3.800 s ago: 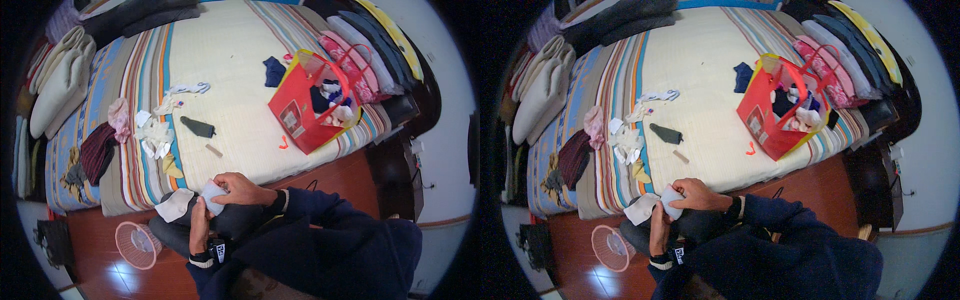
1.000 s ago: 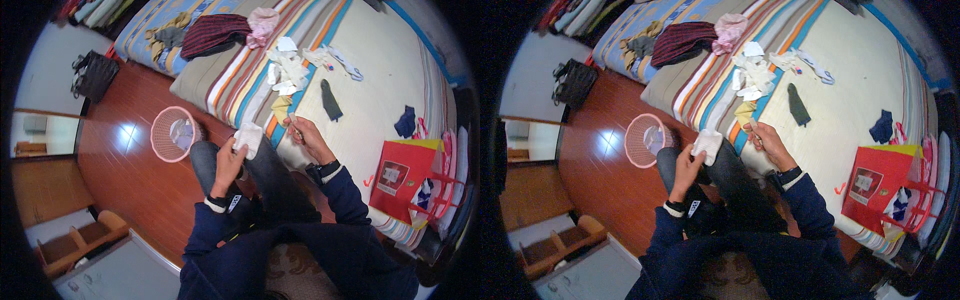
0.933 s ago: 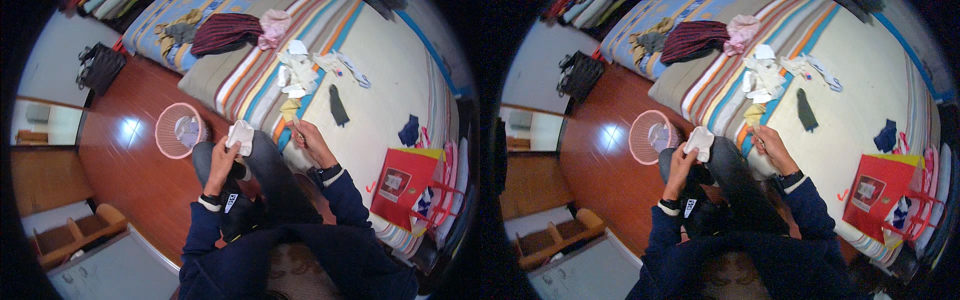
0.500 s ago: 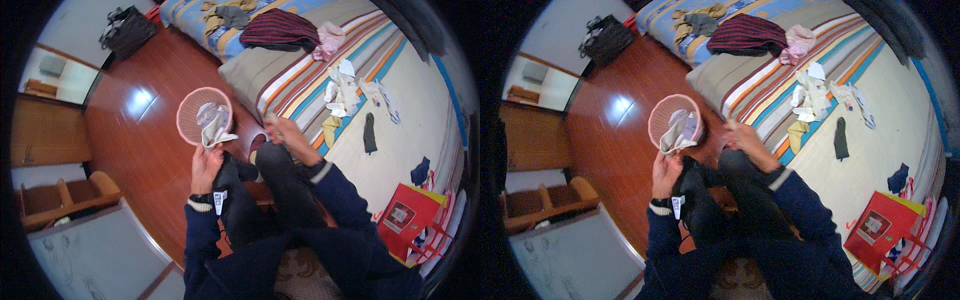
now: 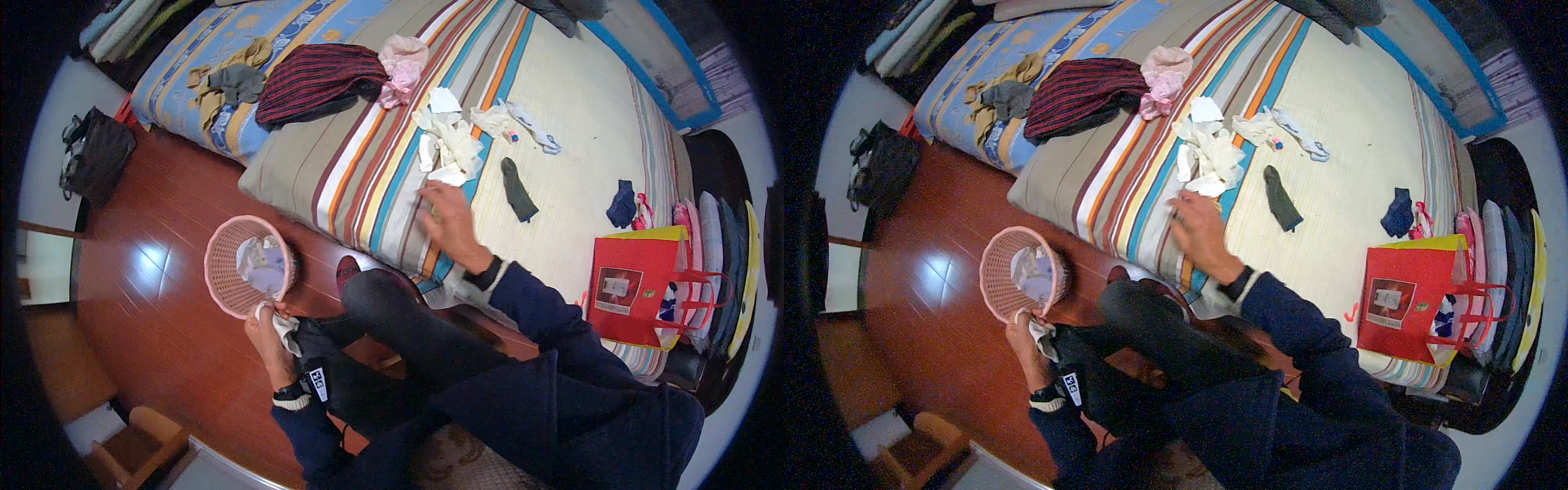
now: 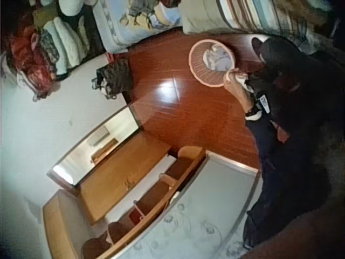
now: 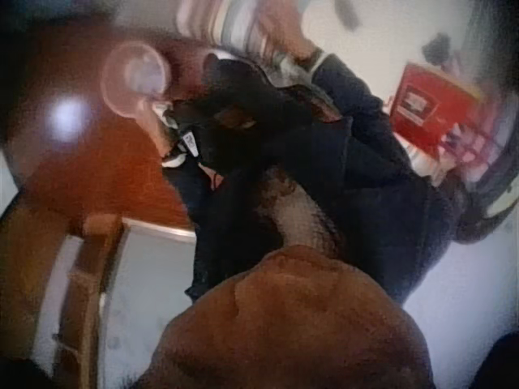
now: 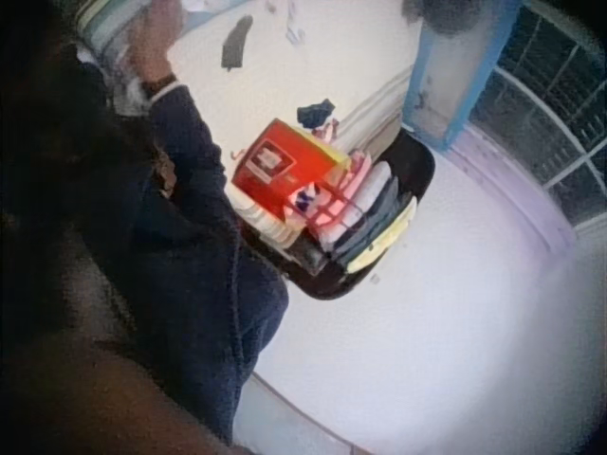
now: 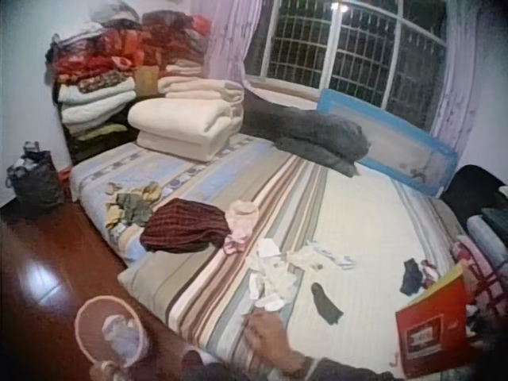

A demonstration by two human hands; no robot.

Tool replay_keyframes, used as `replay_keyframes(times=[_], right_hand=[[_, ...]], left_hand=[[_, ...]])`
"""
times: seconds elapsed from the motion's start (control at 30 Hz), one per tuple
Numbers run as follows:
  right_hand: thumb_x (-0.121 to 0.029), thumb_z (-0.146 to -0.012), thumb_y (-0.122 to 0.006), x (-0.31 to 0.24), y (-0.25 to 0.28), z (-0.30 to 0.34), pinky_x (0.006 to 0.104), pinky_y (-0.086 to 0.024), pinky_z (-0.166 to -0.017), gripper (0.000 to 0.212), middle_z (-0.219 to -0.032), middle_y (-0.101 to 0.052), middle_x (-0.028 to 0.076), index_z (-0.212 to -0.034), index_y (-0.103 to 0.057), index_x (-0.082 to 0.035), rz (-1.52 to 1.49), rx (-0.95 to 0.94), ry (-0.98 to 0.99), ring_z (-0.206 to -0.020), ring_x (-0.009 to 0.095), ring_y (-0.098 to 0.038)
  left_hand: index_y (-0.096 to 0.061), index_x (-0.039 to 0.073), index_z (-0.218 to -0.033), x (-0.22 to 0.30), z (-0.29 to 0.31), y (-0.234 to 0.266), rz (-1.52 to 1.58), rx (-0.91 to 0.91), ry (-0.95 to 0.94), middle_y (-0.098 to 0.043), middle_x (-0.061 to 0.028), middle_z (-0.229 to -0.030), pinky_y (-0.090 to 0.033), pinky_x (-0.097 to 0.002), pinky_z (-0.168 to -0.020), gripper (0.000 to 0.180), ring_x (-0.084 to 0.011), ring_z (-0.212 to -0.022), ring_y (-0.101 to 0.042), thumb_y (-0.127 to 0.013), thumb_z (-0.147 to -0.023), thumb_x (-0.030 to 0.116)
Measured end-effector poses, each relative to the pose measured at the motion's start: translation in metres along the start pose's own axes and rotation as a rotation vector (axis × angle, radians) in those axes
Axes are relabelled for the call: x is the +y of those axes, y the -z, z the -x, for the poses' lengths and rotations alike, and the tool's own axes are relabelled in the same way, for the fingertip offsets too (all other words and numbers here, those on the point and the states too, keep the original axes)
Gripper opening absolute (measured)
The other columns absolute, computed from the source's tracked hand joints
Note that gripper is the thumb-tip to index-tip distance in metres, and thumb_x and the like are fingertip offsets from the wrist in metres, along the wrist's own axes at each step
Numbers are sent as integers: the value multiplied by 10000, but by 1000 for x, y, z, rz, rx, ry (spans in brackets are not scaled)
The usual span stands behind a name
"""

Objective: The person sits on the floor and folds various garments including socks, underwear, a shirt, and pants. They place folded items into a pink laundry basket and continue folding remaining clothes on the bed.

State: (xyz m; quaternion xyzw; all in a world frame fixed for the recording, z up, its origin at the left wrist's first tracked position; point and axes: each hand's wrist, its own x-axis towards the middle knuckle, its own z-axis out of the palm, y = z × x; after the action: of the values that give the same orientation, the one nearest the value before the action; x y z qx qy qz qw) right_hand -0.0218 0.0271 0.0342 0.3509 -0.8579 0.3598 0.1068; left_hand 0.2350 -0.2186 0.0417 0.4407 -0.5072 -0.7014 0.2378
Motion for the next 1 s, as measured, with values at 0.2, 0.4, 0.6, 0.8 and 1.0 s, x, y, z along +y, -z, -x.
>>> replay_keyframes(times=[0.2,0.4,0.6,0.8,1.0], right_hand=[[-238,-705,-729,95,26,-17,409,-394,-924,553,-1183,-519,194,-1171,-519,-27,171,127,-109,-1083,364,-489],[-287,-697,-736,154,12,-74,375,-468,-795,420,-939,-633,159,-993,-629,-8,144,-74,-382,-898,304,-601],[-247,-893,-596,135,109,-61,248,-494,-734,299,-992,-645,54,-1079,-598,-13,-1153,-13,-704,-875,117,-620],[-231,-970,-436,90,166,4,330,-526,-840,303,-1101,-623,62,-1198,-519,-51,-1531,-97,-894,-978,176,-624],[-224,-941,-501,20,156,51,266,-536,-703,259,-931,-649,43,-1063,-586,-12,-1222,-468,-864,-789,108,-636]], left_hand=[[-549,44,-739,-21,-1,-50,116,-190,194,-502,-19,-602,-385,-239,-463,210,-112,-498,-470,-526,-867,209],[-560,38,-769,-21,-3,-72,298,-330,349,-517,-24,-601,-368,-226,-446,165,-101,-479,-456,-533,-874,164],[-465,71,-821,-24,6,-92,323,-377,279,-470,-38,-620,-299,-221,-462,130,-93,-505,-364,-526,-848,182],[-491,45,-1025,6,35,-135,-139,-636,18,-652,-74,-865,-406,-187,-566,236,-68,-623,-512,-516,-795,0],[-476,66,-1251,0,105,-208,-394,-852,-324,-631,-97,-1032,-453,-287,-842,583,-169,-968,-592,-744,-737,119]])
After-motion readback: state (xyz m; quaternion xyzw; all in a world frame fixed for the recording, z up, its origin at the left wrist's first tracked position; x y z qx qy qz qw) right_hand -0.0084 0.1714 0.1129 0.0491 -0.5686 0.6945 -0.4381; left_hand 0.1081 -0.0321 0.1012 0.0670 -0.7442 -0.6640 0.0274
